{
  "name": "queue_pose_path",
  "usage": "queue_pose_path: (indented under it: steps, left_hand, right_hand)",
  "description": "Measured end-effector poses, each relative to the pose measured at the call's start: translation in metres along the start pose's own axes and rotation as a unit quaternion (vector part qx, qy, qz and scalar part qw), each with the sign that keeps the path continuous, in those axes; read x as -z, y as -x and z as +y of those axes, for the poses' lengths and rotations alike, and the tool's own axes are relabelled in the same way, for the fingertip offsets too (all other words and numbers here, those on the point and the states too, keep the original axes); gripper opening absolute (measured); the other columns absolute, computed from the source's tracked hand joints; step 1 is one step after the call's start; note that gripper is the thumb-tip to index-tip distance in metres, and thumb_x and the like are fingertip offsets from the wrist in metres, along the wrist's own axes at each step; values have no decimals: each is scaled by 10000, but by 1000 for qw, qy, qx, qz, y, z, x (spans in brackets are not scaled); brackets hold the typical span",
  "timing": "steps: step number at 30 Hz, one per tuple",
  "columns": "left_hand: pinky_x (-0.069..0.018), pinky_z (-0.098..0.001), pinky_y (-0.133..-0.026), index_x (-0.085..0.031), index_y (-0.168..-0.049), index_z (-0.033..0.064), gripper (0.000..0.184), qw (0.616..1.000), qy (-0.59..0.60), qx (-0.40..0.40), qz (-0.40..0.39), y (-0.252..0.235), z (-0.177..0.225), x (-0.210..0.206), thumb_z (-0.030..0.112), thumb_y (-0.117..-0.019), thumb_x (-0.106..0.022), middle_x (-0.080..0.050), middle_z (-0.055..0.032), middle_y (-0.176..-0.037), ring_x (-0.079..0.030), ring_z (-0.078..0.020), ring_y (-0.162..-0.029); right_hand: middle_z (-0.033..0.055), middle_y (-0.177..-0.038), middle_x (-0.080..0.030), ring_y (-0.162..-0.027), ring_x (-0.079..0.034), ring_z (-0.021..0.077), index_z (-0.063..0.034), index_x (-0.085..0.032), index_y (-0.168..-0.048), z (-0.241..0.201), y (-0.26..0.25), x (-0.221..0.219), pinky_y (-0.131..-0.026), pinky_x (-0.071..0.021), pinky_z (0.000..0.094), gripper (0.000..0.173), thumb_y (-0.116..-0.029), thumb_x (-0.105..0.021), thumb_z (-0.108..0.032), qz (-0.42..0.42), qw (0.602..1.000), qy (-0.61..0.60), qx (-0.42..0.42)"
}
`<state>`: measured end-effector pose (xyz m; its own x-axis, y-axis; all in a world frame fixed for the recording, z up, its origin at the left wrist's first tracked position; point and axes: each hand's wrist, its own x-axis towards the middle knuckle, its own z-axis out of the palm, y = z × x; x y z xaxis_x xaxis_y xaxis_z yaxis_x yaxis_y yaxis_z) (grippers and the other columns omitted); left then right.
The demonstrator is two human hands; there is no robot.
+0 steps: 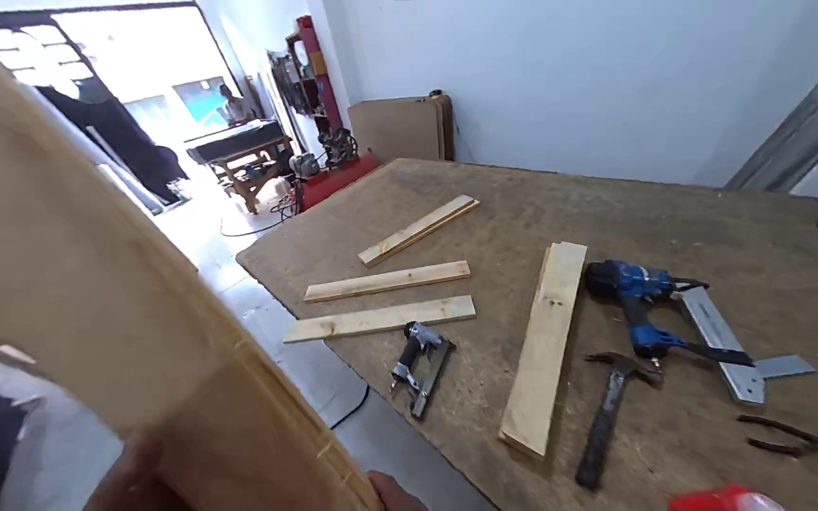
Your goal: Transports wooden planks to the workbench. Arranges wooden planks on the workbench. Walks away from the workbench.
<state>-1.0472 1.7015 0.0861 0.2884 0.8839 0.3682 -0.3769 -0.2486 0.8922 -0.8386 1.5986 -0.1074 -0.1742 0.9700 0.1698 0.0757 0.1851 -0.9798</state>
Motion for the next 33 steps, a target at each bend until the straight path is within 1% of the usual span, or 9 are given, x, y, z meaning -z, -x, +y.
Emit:
queue_pose_path:
  steps: [2,5,9,13,15,19,25,30,33]
  left_hand:
    - [-608,-312,-904,-736,-1172,316,308,996,-1,12,-85,-79,-8,7,503,-937,-665,-763,77,-1108,-717,-58,-1029]
    - [-634,-315,-808,-679,-1183,289,465,994,-61,51,-79,-162,-53,18,626,-863,-702,-757,74,-1028,-729,-70,-926]
    - [-653,-392,-781,-604,-1226,83,741,972,-52,222,-62,-226,-135,20,599,-749,-836,-757,-58,-967,-752,-179,-864]
    - [-652,-388,-720,-607,-1197,21,371,948,-44,302,-87,-317,-215,30,305,-958,-601,-744,-129,-914,-748,-201,-793]
    - [-650,-411,-737,-626,-1185,1,320,929,-25,350,-118,-365,-255,39,260,-1008,-562,-741,-169,-932,-749,-234,-814]
    - [-637,-449,-831,-611,-1270,2,373,879,-15,428,-210,-467,-338,66,293,-1043,-556,-736,-196,-1050,-744,-273,-932]
    - [-628,-441,-828,-641,-1259,25,414,808,-88,508,-285,-601,-430,74,373,-1054,-551,-744,-168,-1060,-741,-261,-946]
    - [-630,-436,-816,-652,-1280,82,434,769,-101,523,-353,-672,-494,70,427,-1054,-515,-747,-133,-1078,-741,-239,-952]
    - [-632,-432,-782,-644,-1288,118,413,758,-137,512,-380,-699,-515,59,429,-1062,-491,-747,-105,-1066,-740,-219,-926]
  right_hand:
    - [258,-1282,-647,-1140,-677,305,84,-421,-1472,-18,-59,6,-986,-558,510,1095,-714,-848,-581,54,998,-38,2]
    - [225,-1280,-652,-1135,-678,240,91,-391,-1481,-41,-136,18,-995,-566,457,1087,-707,-887,-487,163,983,-78,-16]
    - [157,-1241,-679,-1071,-700,170,64,-364,-1504,-26,-232,46,-941,-605,407,1107,-693,-904,-461,283,951,-120,-43]
    - [105,-1129,-714,-975,-718,151,25,-434,-1467,20,-316,64,-863,-626,389,1038,-692,-891,-493,382,906,-157,-94]
    - [103,-1119,-721,-972,-727,164,-4,-443,-1467,44,-358,74,-860,-635,401,1003,-706,-892,-477,419,879,-178,-139]
    - [100,-1073,-731,-949,-732,178,-29,-502,-1410,92,-455,95,-854,-633,418,886,-725,-874,-452,491,822,-208,-201]
    - [106,-1061,-732,-957,-731,186,-25,-561,-1325,144,-584,145,-872,-624,416,739,-773,-837,-431,571,749,-243,-234]
    - [112,-1031,-736,-944,-732,199,-17,-574,-1305,186,-652,186,-870,-619,445,752,-780,-828,-492,610,713,-230,-258]
    - [179,-1112,-700,-1021,-694,262,21,-551,-1340,192,-675,210,-929,-573,493,779,-816,-811,-493,612,704,-198,-302]
